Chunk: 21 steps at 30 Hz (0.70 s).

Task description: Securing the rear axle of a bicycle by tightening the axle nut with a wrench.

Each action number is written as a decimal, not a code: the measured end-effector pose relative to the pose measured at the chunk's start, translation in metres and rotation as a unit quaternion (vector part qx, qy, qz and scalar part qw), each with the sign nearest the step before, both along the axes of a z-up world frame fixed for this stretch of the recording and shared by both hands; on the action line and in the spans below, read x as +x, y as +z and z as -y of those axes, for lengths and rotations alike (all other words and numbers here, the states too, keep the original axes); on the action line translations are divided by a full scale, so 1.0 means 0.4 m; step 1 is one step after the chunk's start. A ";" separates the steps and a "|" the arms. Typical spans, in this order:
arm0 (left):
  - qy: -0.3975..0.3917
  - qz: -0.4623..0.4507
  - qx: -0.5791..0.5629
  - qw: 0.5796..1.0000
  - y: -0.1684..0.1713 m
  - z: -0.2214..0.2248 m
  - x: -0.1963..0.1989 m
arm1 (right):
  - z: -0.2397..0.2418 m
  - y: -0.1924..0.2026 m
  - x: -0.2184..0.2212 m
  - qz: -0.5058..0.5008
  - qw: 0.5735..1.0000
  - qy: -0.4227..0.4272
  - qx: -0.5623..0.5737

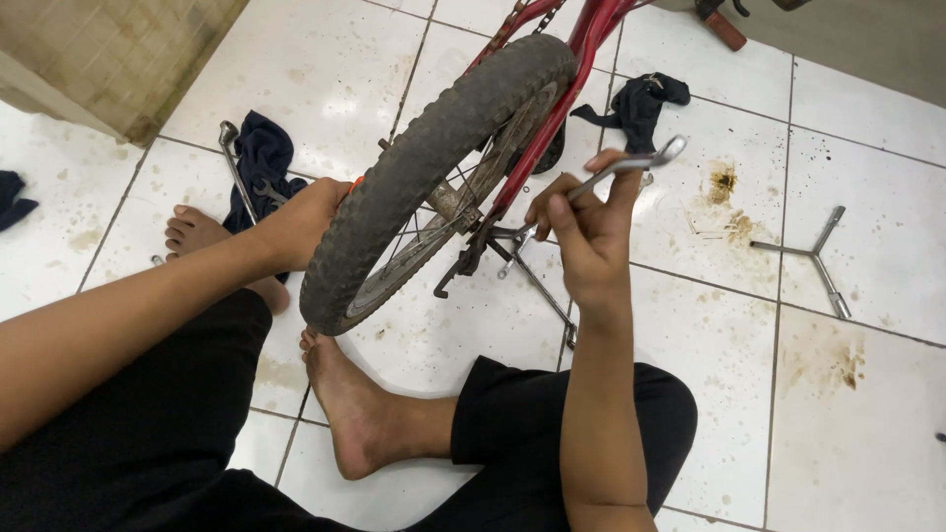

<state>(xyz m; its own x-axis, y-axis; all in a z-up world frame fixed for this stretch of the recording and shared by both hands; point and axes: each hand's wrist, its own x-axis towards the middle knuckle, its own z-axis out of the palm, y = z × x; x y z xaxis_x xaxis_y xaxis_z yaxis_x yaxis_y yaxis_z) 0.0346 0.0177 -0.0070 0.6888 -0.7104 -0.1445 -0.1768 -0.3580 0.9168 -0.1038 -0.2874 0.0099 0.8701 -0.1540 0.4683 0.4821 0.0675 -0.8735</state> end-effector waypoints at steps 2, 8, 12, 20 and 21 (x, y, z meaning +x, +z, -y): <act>-0.004 0.004 -0.003 1.000 0.002 0.005 -0.001 | -0.014 0.014 -0.008 0.011 1.000 -0.009 -0.010; -0.009 0.020 -0.007 1.000 -0.004 0.007 0.003 | 0.025 0.006 -0.011 -0.001 0.997 -0.070 0.037; -0.012 0.014 -0.023 1.000 -0.006 0.000 -0.004 | 0.094 -0.030 -0.024 -0.110 0.973 -0.110 0.169; -0.029 0.029 -0.052 0.998 -0.007 0.002 -0.004 | 0.113 -0.116 -0.009 -0.205 0.934 -0.110 0.273; -0.029 0.025 -0.053 0.998 -0.009 0.002 0.000 | 0.107 -0.121 -0.001 -0.210 0.928 -0.106 0.288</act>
<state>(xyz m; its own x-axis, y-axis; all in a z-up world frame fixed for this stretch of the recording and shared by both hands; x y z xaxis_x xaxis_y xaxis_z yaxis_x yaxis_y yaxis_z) 0.0346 0.0170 -0.0105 0.6507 -0.7586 -0.0327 -0.2403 -0.2467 0.9388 -0.1043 -0.3302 -0.0384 0.8788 -0.4621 -0.1194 0.1626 0.5250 -0.8354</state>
